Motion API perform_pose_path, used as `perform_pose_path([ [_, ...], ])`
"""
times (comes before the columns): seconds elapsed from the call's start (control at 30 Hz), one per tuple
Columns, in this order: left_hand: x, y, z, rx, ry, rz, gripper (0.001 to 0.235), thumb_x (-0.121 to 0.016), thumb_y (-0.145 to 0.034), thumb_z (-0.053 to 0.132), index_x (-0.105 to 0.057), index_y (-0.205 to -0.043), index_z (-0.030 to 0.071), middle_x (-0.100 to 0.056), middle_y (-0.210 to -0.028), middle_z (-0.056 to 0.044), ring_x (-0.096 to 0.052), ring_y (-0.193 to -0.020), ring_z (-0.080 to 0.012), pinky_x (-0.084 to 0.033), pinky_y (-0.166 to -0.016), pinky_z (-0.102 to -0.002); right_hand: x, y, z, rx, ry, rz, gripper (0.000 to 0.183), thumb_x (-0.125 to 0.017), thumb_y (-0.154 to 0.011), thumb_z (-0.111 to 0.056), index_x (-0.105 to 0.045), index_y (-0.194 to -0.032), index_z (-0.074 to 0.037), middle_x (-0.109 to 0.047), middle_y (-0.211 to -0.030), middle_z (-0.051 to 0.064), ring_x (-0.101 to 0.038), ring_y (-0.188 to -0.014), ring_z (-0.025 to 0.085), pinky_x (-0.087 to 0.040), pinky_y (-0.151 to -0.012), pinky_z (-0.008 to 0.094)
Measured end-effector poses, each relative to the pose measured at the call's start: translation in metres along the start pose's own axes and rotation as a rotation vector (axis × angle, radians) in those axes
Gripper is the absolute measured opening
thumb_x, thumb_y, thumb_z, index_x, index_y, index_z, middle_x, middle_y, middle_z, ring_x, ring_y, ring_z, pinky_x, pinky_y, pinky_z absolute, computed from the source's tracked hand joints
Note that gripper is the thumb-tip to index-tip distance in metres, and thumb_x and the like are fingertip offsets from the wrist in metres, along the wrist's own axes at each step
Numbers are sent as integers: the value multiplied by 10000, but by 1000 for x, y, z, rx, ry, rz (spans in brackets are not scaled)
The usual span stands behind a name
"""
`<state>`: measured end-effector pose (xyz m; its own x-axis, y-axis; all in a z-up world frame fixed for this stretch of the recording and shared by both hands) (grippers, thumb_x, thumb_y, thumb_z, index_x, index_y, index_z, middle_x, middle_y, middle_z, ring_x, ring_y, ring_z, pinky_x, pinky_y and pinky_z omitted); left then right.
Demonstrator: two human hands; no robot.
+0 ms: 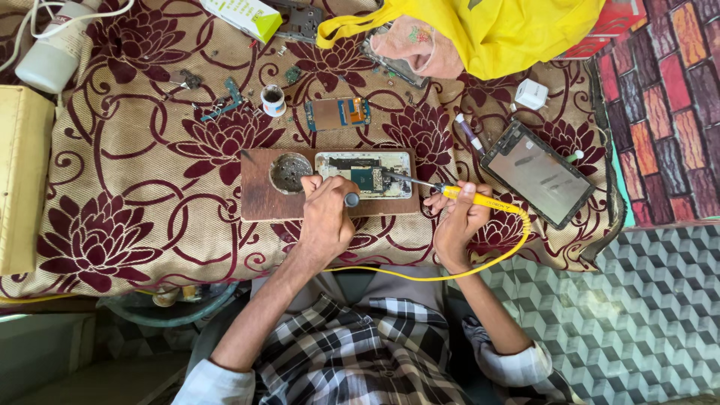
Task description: The person uses a soldering iron and tweezers to work on a small circuit board placed on a wooden block. They repeatedly apply heat to specific points on the board while holding components in place, occasionally adjusting the board's position.
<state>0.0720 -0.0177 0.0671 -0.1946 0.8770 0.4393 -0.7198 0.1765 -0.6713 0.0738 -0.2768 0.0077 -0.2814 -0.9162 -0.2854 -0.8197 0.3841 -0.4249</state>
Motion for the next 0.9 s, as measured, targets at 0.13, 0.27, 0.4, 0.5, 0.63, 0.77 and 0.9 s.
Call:
perform_pose_path([
  [0.13,4,0,5,-47,39,29,404,-452,-700,-146,-488,-1055,44,-619,-958,-110,-545,-791,-271,-327,-878,-424,5,0,1,-50,-50,63,254,-423,-1139,-250,-443,-1053,-12,-533,-712,97,-565,-555,174,-533,-556,330],
  [0.27,4,-1,7,-41,30,27,422,-445,-671,-142,-482,-1049,41,-595,-927,-120,-545,-782,-276,-326,-873,-435,2,-1,0,-8,-47,4,243,-461,-1145,-228,-438,-1022,-20,-510,-687,85,-516,-547,155,-578,-578,361],
  [0.4,8,-4,10,-80,47,57,412,-448,-690,-144,-476,-1060,35,-600,-944,-119,-550,-790,-278,-318,-860,-436,7,-2,5,-16,-49,39,246,-468,-1162,-230,-432,-1034,-23,-459,-694,52,-501,-556,153,-571,-613,361],
  [0.5,8,-3,9,-56,48,42,406,-450,-682,-139,-477,-1045,40,-593,-936,-124,-535,-775,-293,-322,-861,-438,11,0,7,-44,-90,60,242,-457,-1150,-237,-433,-1038,-24,-459,-699,53,-507,-560,157,-546,-590,345],
  [0.63,12,-5,13,-75,63,59,396,-451,-691,-141,-478,-1040,44,-596,-941,-125,-539,-780,-306,-319,-854,-437,9,-1,7,-65,-115,59,249,-447,-1138,-252,-432,-1032,-27,-480,-700,71,-517,-560,165,-532,-572,336],
  [0.77,15,-7,13,-55,90,69,387,-444,-704,-146,-480,-1041,38,-601,-944,-128,-543,-780,-297,-321,-843,-436,5,-1,6,-49,-36,40,256,-476,-1138,-244,-430,-1020,-22,-482,-692,74,-521,-553,168,-533,-562,336],
  [0.9,12,-8,14,-62,74,54,380,-455,-717,-146,-481,-1044,43,-601,-946,-126,-557,-794,-293,-332,-847,-434,2,0,1,3,-14,8,257,-477,-1166,-237,-445,-1037,-17,-450,-707,53,-510,-574,157,-576,-620,354],
])
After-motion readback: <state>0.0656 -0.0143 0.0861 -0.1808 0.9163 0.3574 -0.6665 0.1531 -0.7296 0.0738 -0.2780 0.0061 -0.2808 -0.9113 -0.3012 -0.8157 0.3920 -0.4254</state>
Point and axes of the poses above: each hand's wrist, its own y-axis away from the middle knuckle, its own x-axis out of the back of the hand, z = x × y, the point moved 10 cm from there along -y, towards the middle knuckle
